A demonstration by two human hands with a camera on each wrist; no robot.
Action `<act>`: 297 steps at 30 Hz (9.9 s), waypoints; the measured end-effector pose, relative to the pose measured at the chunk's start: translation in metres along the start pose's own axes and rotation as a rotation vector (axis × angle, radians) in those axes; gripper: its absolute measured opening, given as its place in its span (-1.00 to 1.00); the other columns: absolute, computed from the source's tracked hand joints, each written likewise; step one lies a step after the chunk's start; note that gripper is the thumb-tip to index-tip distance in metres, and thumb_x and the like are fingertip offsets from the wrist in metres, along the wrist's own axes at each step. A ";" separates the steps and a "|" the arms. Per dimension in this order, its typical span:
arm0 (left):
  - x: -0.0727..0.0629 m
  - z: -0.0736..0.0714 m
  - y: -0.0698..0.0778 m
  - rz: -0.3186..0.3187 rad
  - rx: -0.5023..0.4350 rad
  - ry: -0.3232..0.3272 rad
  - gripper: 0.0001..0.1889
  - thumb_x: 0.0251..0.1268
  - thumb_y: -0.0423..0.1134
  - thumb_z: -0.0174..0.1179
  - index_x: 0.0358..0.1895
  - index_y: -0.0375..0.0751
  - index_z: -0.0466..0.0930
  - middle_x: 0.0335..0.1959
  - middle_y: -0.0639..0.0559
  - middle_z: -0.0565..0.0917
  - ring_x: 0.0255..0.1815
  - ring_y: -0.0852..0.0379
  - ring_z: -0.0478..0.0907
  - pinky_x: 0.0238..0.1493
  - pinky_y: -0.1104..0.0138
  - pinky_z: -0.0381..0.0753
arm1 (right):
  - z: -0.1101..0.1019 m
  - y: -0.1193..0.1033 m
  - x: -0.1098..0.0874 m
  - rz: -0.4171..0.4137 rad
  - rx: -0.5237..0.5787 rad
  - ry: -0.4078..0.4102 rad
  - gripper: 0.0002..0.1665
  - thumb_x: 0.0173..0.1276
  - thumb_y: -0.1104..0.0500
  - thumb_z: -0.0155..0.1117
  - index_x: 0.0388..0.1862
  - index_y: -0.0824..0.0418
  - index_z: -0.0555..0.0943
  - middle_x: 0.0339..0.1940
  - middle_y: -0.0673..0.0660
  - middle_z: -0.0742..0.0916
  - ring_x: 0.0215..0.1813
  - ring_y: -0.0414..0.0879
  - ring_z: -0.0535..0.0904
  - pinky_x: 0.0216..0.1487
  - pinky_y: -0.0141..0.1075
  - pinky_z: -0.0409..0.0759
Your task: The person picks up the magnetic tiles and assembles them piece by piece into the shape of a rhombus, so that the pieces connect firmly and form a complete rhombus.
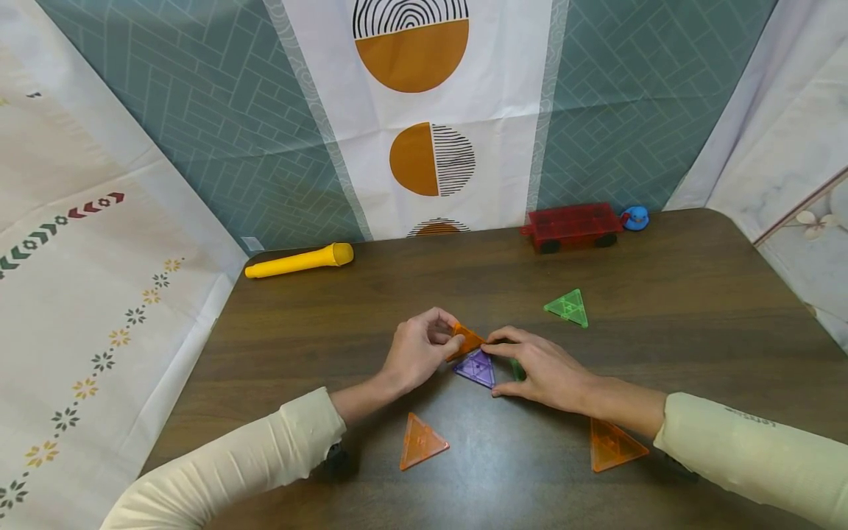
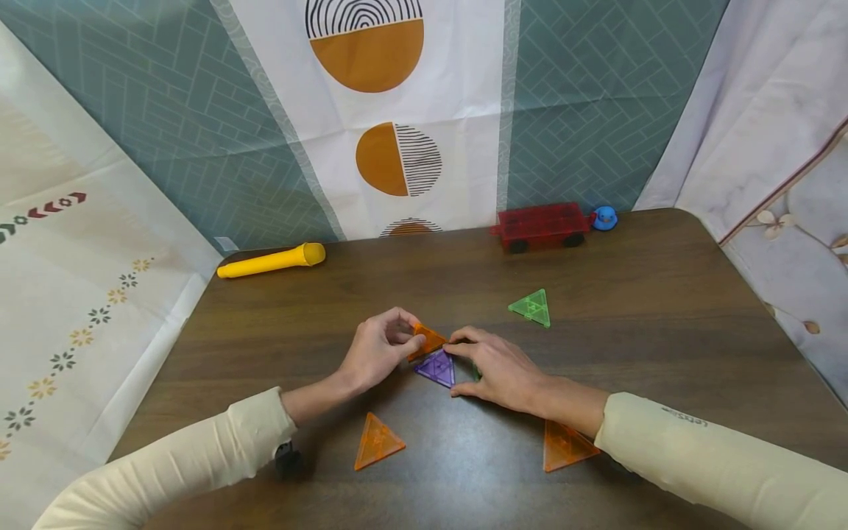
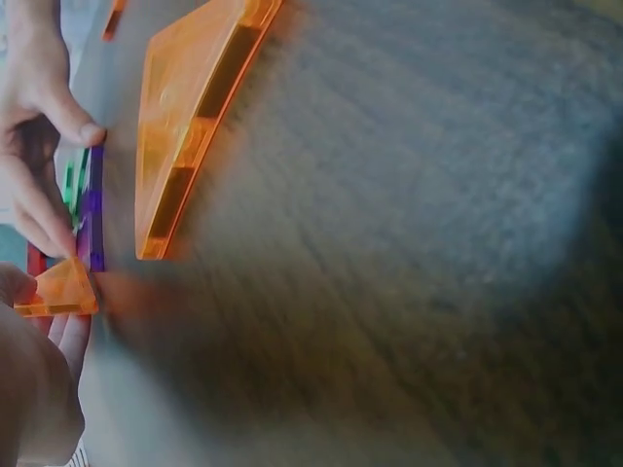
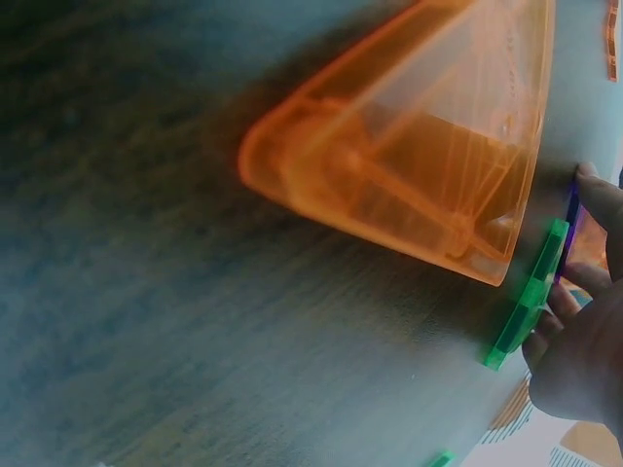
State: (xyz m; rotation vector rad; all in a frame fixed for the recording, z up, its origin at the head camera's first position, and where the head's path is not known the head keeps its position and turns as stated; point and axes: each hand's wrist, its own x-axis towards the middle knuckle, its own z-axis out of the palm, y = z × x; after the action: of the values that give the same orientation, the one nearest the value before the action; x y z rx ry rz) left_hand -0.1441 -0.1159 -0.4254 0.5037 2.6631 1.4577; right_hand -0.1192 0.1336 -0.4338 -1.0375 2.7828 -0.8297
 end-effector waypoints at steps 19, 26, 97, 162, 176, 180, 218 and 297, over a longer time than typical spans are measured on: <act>-0.013 -0.003 0.001 0.054 0.010 -0.068 -0.75 0.34 -0.35 0.49 0.00 -0.14 0.66 0.01 -0.03 0.78 -0.12 0.13 0.81 -0.11 0.36 0.77 | 0.001 0.000 0.001 0.006 -0.003 0.021 -0.21 0.20 -0.06 0.72 0.35 0.21 0.68 0.34 0.11 0.64 0.27 0.06 0.64 0.21 0.04 0.68; -0.014 -0.005 0.001 0.072 0.014 -0.079 -0.74 0.34 -0.36 0.50 0.01 -0.15 0.65 0.00 -0.03 0.78 -0.11 0.13 0.81 -0.09 0.37 0.77 | 0.001 0.000 0.001 0.014 0.000 0.024 -0.22 0.20 -0.06 0.72 0.34 0.21 0.69 0.33 0.10 0.64 0.28 0.06 0.64 0.21 0.05 0.68; -0.096 -0.064 -0.034 0.352 0.153 -0.409 -0.30 0.23 -0.20 0.59 0.41 -0.12 0.50 0.14 0.15 0.55 -0.13 0.25 0.55 -0.14 0.42 0.69 | -0.002 0.003 -0.001 0.015 -0.026 0.020 -0.20 0.21 -0.07 0.71 0.36 0.22 0.67 0.33 0.11 0.64 0.29 0.08 0.63 0.23 0.07 0.67; -0.033 -0.008 -0.014 0.434 0.137 -0.175 -0.77 0.29 -0.31 0.53 -0.03 -0.02 0.79 -0.10 0.18 0.79 -0.23 0.33 0.66 -0.15 0.37 0.74 | 0.001 0.003 -0.003 -0.003 -0.004 0.028 -0.23 0.20 -0.07 0.71 0.33 0.23 0.69 0.33 0.14 0.65 0.26 0.10 0.65 0.18 0.07 0.69; -0.034 -0.016 -0.015 0.450 0.130 -0.102 -0.65 0.23 -0.35 0.57 0.05 -0.12 0.72 -0.07 0.11 0.74 -0.18 0.19 0.70 -0.15 0.36 0.75 | -0.001 0.002 -0.001 -0.002 0.018 0.035 -0.22 0.15 -0.03 0.75 0.31 0.18 0.68 0.38 0.19 0.57 0.28 0.12 0.62 0.21 0.07 0.68; -0.035 -0.020 -0.016 0.447 0.196 -0.086 -0.56 0.22 -0.29 0.59 0.12 -0.15 0.64 -0.02 0.06 0.68 -0.10 0.13 0.67 -0.13 0.38 0.73 | -0.003 0.001 0.001 -0.013 0.040 0.052 -0.27 0.17 -0.04 0.74 0.28 0.12 0.70 0.45 0.25 0.52 0.34 0.18 0.59 0.25 0.12 0.65; -0.032 -0.013 -0.016 0.413 0.298 -0.191 -0.54 0.45 -0.26 0.41 0.35 -0.27 0.66 0.14 -0.09 0.77 -0.08 0.30 0.74 -0.01 0.45 0.70 | 0.000 -0.014 0.005 -0.157 0.166 0.141 -0.73 0.52 0.17 0.42 0.14 0.14 0.81 0.37 0.04 0.69 0.36 -0.01 0.63 0.26 -0.05 0.67; -0.048 0.044 0.074 0.228 0.081 -0.520 0.36 0.34 0.02 0.52 0.70 0.18 -0.62 0.77 0.00 -0.27 0.73 0.09 -0.12 0.64 0.10 0.12 | -0.071 0.096 -0.027 0.304 0.050 0.194 -0.11 0.37 0.18 0.58 0.50 0.56 0.38 0.42 0.56 0.53 0.43 0.53 0.42 0.37 0.38 0.41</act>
State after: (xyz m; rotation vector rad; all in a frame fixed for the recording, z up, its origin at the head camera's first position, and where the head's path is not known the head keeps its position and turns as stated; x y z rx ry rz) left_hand -0.0706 -0.0586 -0.3925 1.0579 2.3062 1.0699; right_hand -0.1717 0.2442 -0.4253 -0.5304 2.9521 -0.9960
